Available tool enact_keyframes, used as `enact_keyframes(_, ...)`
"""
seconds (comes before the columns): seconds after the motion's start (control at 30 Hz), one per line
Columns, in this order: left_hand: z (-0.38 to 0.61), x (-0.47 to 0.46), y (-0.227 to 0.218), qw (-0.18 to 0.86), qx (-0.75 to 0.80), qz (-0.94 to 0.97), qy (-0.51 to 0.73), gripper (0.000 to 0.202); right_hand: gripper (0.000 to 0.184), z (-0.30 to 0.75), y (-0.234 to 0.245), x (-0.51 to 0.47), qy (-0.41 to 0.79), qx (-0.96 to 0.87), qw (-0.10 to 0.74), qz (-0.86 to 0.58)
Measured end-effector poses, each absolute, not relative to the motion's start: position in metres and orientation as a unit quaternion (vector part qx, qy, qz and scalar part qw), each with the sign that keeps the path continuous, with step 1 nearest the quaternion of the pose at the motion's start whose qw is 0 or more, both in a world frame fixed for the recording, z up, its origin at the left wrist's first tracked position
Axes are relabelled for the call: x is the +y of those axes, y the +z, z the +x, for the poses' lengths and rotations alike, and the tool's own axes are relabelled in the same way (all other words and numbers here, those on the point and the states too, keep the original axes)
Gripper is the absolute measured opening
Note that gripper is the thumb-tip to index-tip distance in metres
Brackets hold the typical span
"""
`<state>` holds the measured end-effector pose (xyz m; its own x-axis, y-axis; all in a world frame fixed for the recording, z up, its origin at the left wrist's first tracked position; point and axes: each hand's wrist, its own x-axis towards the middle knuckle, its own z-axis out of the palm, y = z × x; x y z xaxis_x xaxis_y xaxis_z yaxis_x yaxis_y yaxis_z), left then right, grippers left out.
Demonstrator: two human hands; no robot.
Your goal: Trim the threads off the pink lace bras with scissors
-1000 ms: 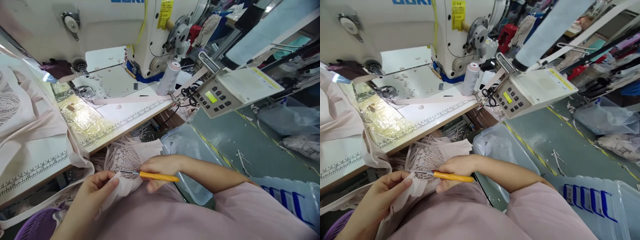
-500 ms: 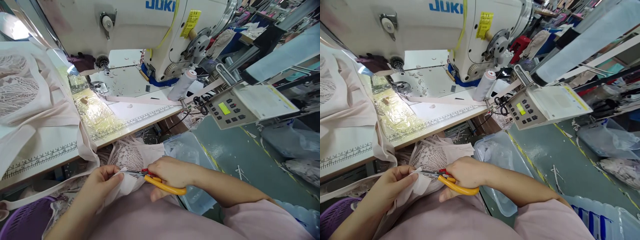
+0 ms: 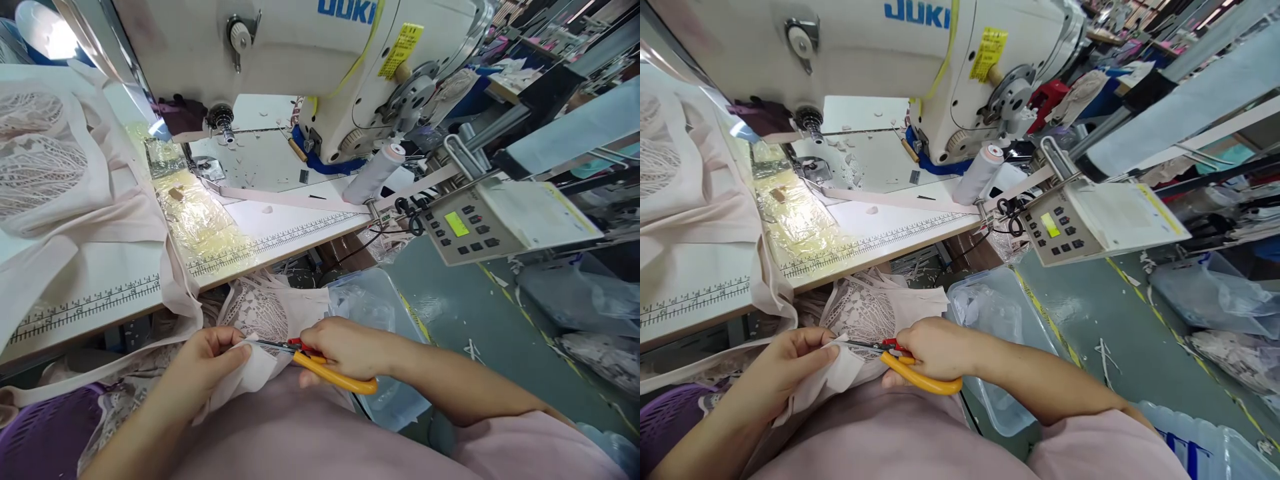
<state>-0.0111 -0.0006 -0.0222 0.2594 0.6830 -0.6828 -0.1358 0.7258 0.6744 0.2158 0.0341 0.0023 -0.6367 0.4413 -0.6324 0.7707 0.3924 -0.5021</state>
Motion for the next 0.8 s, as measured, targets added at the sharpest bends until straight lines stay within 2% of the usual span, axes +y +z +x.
enact_keyframes(0.2, -0.010, 0.000, -0.018, 0.748, 0.547, 0.260, 0.273, 0.033, 0.046, 0.215, -0.007, 0.031, -0.410, 0.802, 0.186, 0.393)
enact_keyframes(0.5, -0.016, 0.000, -0.009, 0.680, 0.575, 0.337, 0.306, 0.027, 0.043, 0.222, -0.007, 0.037, -0.431, 0.825, 0.078, 0.357)
enact_keyframes(0.8, -0.018, -0.005, -0.012, 0.630, 0.606, 0.352, 0.335, 0.029, 0.050, 0.206, -0.003, 0.023, -0.418, 0.823, 0.118, 0.367)
